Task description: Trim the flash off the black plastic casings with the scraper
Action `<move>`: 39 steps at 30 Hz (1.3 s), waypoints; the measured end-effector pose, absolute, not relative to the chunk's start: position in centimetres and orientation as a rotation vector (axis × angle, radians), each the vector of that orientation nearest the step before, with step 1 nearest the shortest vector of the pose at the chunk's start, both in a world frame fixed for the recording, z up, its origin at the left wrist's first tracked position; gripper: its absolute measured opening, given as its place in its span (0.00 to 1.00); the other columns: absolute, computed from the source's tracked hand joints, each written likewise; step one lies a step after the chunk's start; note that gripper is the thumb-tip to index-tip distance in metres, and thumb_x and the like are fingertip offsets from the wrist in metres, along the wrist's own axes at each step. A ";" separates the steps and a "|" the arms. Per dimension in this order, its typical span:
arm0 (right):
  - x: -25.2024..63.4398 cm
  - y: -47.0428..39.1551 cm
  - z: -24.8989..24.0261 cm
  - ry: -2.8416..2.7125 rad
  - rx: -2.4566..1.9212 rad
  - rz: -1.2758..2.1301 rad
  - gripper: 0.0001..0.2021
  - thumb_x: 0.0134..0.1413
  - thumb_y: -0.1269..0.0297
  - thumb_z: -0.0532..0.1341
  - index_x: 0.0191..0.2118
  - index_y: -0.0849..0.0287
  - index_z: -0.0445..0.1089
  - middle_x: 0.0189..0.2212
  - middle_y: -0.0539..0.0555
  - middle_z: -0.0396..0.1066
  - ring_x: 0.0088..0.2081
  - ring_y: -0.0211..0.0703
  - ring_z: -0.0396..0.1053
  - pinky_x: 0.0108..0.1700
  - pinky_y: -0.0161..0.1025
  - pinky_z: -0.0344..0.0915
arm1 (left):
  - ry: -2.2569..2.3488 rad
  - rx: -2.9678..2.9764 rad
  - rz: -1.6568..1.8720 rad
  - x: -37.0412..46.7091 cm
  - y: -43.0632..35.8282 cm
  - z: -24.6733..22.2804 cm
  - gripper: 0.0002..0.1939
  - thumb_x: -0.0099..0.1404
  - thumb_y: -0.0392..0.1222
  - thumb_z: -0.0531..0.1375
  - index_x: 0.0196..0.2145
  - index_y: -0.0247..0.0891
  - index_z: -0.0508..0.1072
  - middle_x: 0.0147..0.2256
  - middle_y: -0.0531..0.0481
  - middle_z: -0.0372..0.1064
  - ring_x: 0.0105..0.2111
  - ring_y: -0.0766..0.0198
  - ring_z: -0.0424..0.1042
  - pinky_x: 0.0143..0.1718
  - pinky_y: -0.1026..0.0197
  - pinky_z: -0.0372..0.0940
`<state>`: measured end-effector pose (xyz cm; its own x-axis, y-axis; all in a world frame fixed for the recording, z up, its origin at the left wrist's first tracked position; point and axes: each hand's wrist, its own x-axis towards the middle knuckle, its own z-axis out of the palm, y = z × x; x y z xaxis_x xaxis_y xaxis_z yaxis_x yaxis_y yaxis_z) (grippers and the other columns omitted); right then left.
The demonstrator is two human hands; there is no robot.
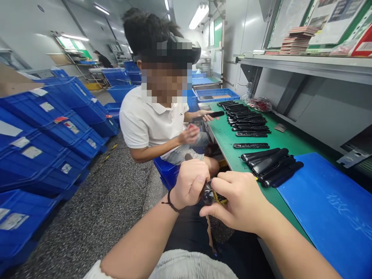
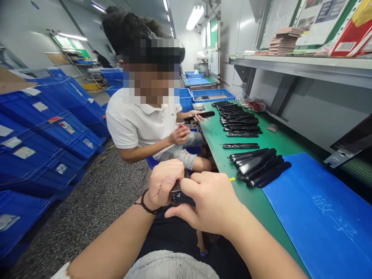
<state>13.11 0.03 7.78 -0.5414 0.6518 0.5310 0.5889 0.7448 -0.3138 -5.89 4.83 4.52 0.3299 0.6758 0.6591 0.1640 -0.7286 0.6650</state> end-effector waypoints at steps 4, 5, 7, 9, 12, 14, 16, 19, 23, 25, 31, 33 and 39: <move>13.4 0.2 7.6 -2.285 -0.886 -0.057 0.27 0.72 0.39 0.56 0.28 0.57 0.62 0.25 0.47 0.60 0.27 0.37 0.53 0.31 0.40 0.42 | 0.738 2.098 1.463 -5.4 4.7 4.4 0.21 0.71 0.45 0.50 0.21 0.42 0.69 0.20 0.47 0.64 0.23 0.58 0.59 0.36 0.54 0.53; 13.4 0.2 7.6 -2.275 -0.882 -0.119 0.27 0.72 0.40 0.55 0.28 0.57 0.63 0.24 0.47 0.60 0.27 0.38 0.52 0.31 0.41 0.42 | 0.750 2.079 1.493 -5.2 4.6 4.3 0.21 0.71 0.44 0.50 0.21 0.42 0.69 0.20 0.47 0.63 0.24 0.58 0.59 0.35 0.54 0.53; 13.4 0.2 7.6 -2.252 -0.882 -0.248 0.28 0.74 0.41 0.53 0.28 0.57 0.63 0.24 0.49 0.60 0.28 0.40 0.51 0.31 0.42 0.42 | 0.803 1.993 1.554 -4.8 4.3 4.1 0.22 0.72 0.45 0.49 0.20 0.42 0.67 0.20 0.47 0.62 0.24 0.58 0.59 0.35 0.54 0.53; 13.3 0.2 7.7 -2.233 -0.889 -0.366 0.27 0.75 0.43 0.51 0.27 0.57 0.64 0.24 0.50 0.60 0.28 0.41 0.51 0.32 0.43 0.42 | 0.869 1.873 1.591 -4.3 3.9 3.9 0.24 0.74 0.46 0.49 0.20 0.41 0.66 0.20 0.48 0.62 0.24 0.58 0.60 0.33 0.55 0.52; 13.2 0.2 7.5 -2.204 -0.904 -0.532 0.25 0.77 0.48 0.51 0.29 0.57 0.67 0.24 0.51 0.61 0.29 0.43 0.50 0.32 0.44 0.42 | 0.958 1.735 1.590 -3.4 3.2 3.4 0.25 0.76 0.47 0.49 0.20 0.41 0.64 0.21 0.49 0.59 0.23 0.60 0.59 0.31 0.55 0.51; 13.3 0.3 7.2 -2.169 -0.914 -0.648 0.23 0.77 0.50 0.52 0.31 0.57 0.69 0.24 0.52 0.61 0.29 0.44 0.51 0.32 0.45 0.41 | 0.996 1.632 1.592 -2.8 2.8 2.9 0.26 0.77 0.48 0.50 0.20 0.40 0.65 0.20 0.49 0.58 0.23 0.60 0.58 0.30 0.56 0.51; 13.3 0.4 6.7 -2.117 -0.906 -0.763 0.21 0.76 0.50 0.53 0.33 0.57 0.70 0.24 0.52 0.61 0.29 0.44 0.52 0.32 0.45 0.40 | 1.016 1.419 1.620 -2.3 2.4 2.3 0.25 0.75 0.48 0.56 0.20 0.41 0.68 0.21 0.49 0.60 0.23 0.60 0.59 0.30 0.57 0.55; 13.5 0.7 6.1 -2.053 -0.872 -0.843 0.19 0.74 0.52 0.57 0.33 0.57 0.69 0.23 0.51 0.61 0.28 0.43 0.52 0.32 0.45 0.40 | 1.004 1.006 1.621 -1.8 1.8 1.4 0.16 0.70 0.49 0.65 0.26 0.40 0.74 0.27 0.48 0.68 0.29 0.58 0.68 0.33 0.59 0.65; 14.1 1.3 6.5 -2.094 -0.809 -0.606 0.16 0.71 0.67 0.59 0.27 0.57 0.64 0.21 0.49 0.59 0.26 0.40 0.51 0.31 0.43 0.44 | 0.781 0.965 1.283 -2.1 1.6 1.0 0.21 0.72 0.60 0.61 0.33 0.39 0.73 0.27 0.48 0.70 0.26 0.59 0.71 0.26 0.60 0.67; 14.7 1.6 7.2 -2.125 -0.821 -0.383 0.13 0.71 0.71 0.56 0.32 0.57 0.67 0.24 0.48 0.63 0.27 0.39 0.56 0.32 0.40 0.49 | 0.665 1.054 1.113 -2.5 1.7 1.4 0.24 0.74 0.64 0.55 0.33 0.40 0.71 0.24 0.50 0.66 0.19 0.62 0.66 0.19 0.61 0.62; 16.0 1.5 8.5 -2.146 -1.006 -0.082 0.16 0.71 0.48 0.60 0.42 0.58 0.71 0.32 0.51 0.72 0.34 0.41 0.67 0.36 0.39 0.55 | 0.730 1.319 1.173 -3.3 1.6 2.9 0.29 0.74 0.65 0.55 0.28 0.38 0.71 0.20 0.52 0.60 0.18 0.67 0.55 0.21 0.63 0.51; 15.9 1.3 8.6 -2.136 -1.018 -0.084 0.22 0.72 0.42 0.57 0.38 0.58 0.70 0.31 0.51 0.71 0.33 0.41 0.67 0.35 0.39 0.54 | 0.753 1.382 1.186 -3.2 1.4 3.1 0.30 0.73 0.65 0.55 0.26 0.38 0.71 0.20 0.51 0.61 0.21 0.66 0.55 0.24 0.61 0.53; 15.7 1.0 8.7 -2.164 -1.071 -0.194 0.26 0.73 0.41 0.53 0.30 0.57 0.63 0.25 0.49 0.63 0.28 0.39 0.56 0.31 0.40 0.45 | 0.784 1.405 1.141 -2.5 0.7 2.7 0.29 0.74 0.65 0.54 0.29 0.37 0.74 0.22 0.50 0.61 0.22 0.65 0.54 0.25 0.61 0.53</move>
